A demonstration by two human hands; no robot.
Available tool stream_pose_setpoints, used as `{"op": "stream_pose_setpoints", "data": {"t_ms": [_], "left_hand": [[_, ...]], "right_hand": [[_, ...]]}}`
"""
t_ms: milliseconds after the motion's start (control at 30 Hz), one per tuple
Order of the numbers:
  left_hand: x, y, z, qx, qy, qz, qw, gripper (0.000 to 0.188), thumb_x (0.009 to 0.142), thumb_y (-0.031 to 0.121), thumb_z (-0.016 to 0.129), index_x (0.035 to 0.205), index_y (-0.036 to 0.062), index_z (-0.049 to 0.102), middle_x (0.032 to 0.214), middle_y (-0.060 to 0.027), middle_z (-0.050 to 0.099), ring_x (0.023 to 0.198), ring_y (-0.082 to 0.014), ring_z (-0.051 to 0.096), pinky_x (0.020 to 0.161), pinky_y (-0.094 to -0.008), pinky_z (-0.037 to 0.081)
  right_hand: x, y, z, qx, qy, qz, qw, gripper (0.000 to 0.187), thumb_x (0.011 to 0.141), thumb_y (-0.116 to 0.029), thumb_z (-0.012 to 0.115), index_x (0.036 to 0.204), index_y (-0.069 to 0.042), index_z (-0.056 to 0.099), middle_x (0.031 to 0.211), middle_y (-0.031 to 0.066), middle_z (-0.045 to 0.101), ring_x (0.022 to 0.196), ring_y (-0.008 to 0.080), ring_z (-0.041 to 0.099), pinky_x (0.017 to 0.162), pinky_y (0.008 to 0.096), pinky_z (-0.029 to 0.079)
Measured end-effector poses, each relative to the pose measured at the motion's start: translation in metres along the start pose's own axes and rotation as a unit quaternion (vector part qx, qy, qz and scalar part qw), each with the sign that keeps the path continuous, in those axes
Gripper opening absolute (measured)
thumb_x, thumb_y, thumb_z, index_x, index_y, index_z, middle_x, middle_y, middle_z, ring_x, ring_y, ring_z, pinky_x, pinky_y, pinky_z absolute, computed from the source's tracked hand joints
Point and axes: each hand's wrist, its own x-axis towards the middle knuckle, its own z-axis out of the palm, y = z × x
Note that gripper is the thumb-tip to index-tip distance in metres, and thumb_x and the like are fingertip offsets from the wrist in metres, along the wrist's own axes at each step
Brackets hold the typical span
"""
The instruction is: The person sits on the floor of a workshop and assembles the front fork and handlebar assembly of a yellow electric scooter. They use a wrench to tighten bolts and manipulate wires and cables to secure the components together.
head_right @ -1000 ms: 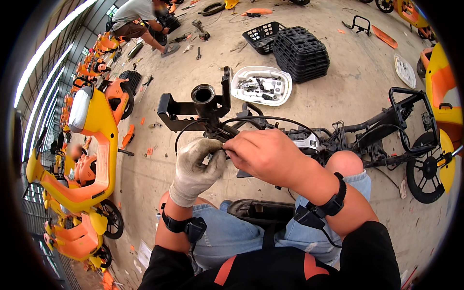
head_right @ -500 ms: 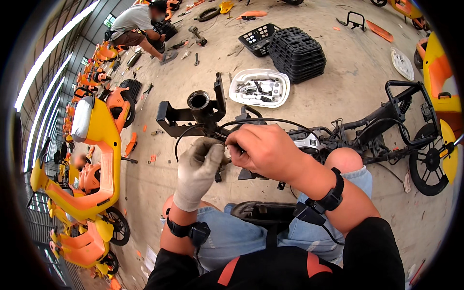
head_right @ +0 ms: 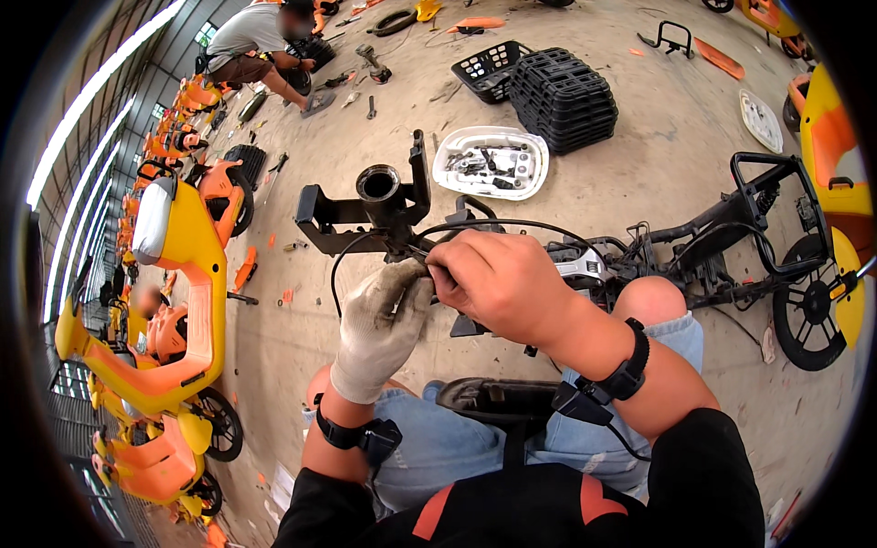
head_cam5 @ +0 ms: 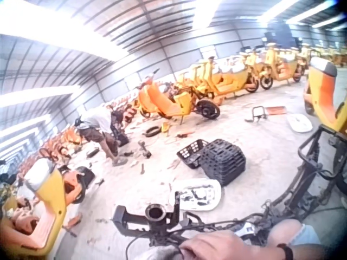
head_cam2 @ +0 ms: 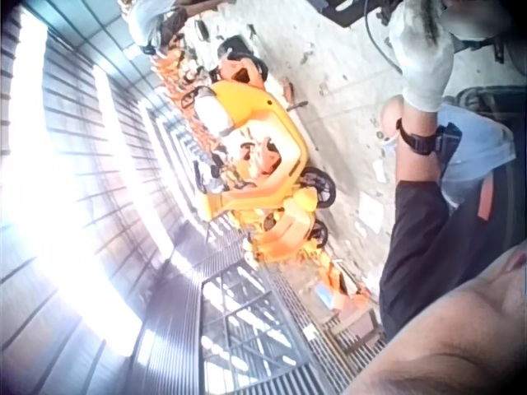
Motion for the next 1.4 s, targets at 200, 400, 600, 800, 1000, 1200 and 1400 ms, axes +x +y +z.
{"op": "stream_pose_setpoints", "data": {"t_ms": [200, 400, 600, 800, 1000, 1200, 1400], "left_hand": [[-0.003, -0.0038, 0.0022, 0.035, 0.013, 0.004, 0.999, 0.012, 0.086, 0.006, 0.069, 0.096, 0.0, 0.067, 0.083, -0.0168, 0.067, 0.075, -0.0352, 0.066, 0.068, -0.0394, 0.053], [-0.0039, -0.0059, 0.004, -0.012, 0.018, -0.036, 0.999, 0.011, 0.084, 0.004, 0.069, 0.093, -0.001, 0.068, 0.083, -0.0172, 0.069, 0.074, -0.0328, 0.067, 0.068, -0.0367, 0.054], [-0.0024, -0.0054, 0.0037, -0.027, 0.045, -0.044, 0.998, 0.012, 0.081, 0.002, 0.069, 0.093, -0.0027, 0.068, 0.078, -0.0157, 0.069, 0.067, -0.0239, 0.068, 0.062, -0.031, 0.054], [-0.0029, -0.0055, 0.0044, -0.079, 0.052, -0.086, 0.992, 0.012, 0.081, 0.001, 0.069, 0.092, -0.0027, 0.069, 0.076, -0.0147, 0.068, 0.065, -0.0202, 0.067, 0.06, -0.0286, 0.053], [-0.0014, -0.0066, 0.0022, -0.012, 0.037, -0.022, 0.999, 0.011, 0.077, -0.001, 0.069, 0.088, -0.0004, 0.068, 0.074, -0.015, 0.066, 0.064, -0.0274, 0.065, 0.06, -0.0335, 0.052], [0.0009, -0.0114, -0.0009, 0.045, 0.017, 0.073, 0.996, 0.012, 0.076, -0.007, 0.067, 0.086, -0.0025, 0.067, 0.072, -0.012, 0.065, 0.06, -0.0189, 0.059, 0.055, -0.0288, 0.048], [-0.0012, -0.0089, 0.0005, 0.015, 0.009, 0.041, 0.999, 0.012, 0.075, -0.008, 0.066, 0.086, -0.0026, 0.067, 0.07, -0.0117, 0.064, 0.058, -0.0187, 0.058, 0.053, -0.0296, 0.046]], "right_hand": [[0.0008, -0.0007, 0.0008, -0.021, -0.024, -0.021, 0.999, 0.02, 0.075, -0.002, 0.074, 0.091, -0.002, 0.063, 0.075, 0.0084, 0.063, 0.062, 0.0239, 0.063, 0.052, 0.0333, 0.051], [0.0004, -0.0008, 0.0025, -0.031, -0.039, -0.024, 0.998, 0.02, 0.077, -0.008, 0.074, 0.093, -0.003, 0.062, 0.078, 0.0064, 0.062, 0.064, 0.0225, 0.064, 0.053, 0.0334, 0.05], [-0.001, -0.0016, 0.002, -0.035, -0.047, -0.027, 0.998, 0.02, 0.078, -0.009, 0.074, 0.094, -0.003, 0.062, 0.078, 0.0061, 0.062, 0.065, 0.0225, 0.063, 0.054, 0.0332, 0.05], [0.0, -0.0031, 0.0013, 0.04, -0.064, 0.039, 0.996, 0.017, 0.081, -0.008, 0.074, 0.094, -0.004, 0.064, 0.078, 0.0073, 0.063, 0.065, 0.0242, 0.064, 0.055, 0.0348, 0.051], [-0.0019, -0.0002, -0.0008, 0.069, -0.075, 0.053, 0.993, 0.017, 0.081, -0.008, 0.074, 0.095, -0.003, 0.066, 0.078, 0.008, 0.063, 0.064, 0.0251, 0.064, 0.055, 0.0359, 0.052], [0.0001, -0.0036, -0.0067, 0.047, -0.103, 0.038, 0.993, 0.016, 0.08, -0.008, 0.074, 0.093, -0.003, 0.066, 0.076, 0.007, 0.063, 0.063, 0.0247, 0.064, 0.056, 0.0351, 0.054], [-0.0015, -0.0018, -0.0073, 0.061, -0.113, 0.045, 0.991, 0.015, 0.079, -0.009, 0.074, 0.091, -0.003, 0.067, 0.075, 0.0078, 0.064, 0.063, 0.0257, 0.065, 0.056, 0.0352, 0.054]]}}
